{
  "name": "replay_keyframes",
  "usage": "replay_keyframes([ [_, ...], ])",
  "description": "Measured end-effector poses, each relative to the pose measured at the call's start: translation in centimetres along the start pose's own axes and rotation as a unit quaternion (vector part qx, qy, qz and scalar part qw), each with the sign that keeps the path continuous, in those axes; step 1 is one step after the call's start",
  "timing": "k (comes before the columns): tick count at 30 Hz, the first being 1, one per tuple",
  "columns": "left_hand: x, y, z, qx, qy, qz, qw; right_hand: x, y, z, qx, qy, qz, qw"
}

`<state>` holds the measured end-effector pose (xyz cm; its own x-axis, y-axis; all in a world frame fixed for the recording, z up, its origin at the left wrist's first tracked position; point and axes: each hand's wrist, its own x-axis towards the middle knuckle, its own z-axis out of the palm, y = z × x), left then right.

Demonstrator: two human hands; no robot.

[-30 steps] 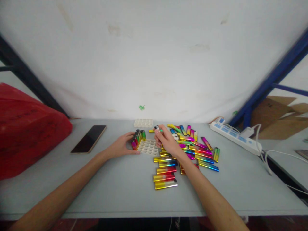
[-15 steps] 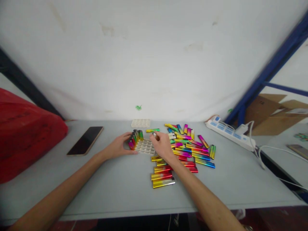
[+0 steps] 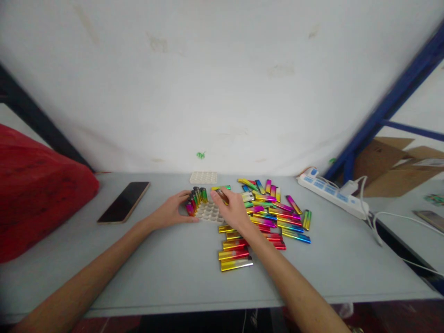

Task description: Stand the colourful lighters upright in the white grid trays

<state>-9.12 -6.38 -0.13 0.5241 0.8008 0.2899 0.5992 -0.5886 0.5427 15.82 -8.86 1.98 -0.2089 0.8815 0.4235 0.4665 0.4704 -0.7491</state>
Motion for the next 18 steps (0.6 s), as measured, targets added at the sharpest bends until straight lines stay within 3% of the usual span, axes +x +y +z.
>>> replay_keyframes([
  [3, 0.0, 0.0, 0.0, -0.007, 0.004, -0.003, 1.000, 0.3, -0.1, -0.4, 0.009, -0.060, -0.032, 0.998],
  [7, -0.1, -0.1, 0.0, -0.010, 0.002, -0.003, 1.000, 1.0, -0.3, -0.6, -0.103, -0.067, -0.116, 0.986],
  [18, -0.2, -0.2, 0.1, -0.013, 0.006, 0.002, 1.000, 2.6, 0.5, 1.8, -0.218, -0.154, -0.085, 0.960],
])
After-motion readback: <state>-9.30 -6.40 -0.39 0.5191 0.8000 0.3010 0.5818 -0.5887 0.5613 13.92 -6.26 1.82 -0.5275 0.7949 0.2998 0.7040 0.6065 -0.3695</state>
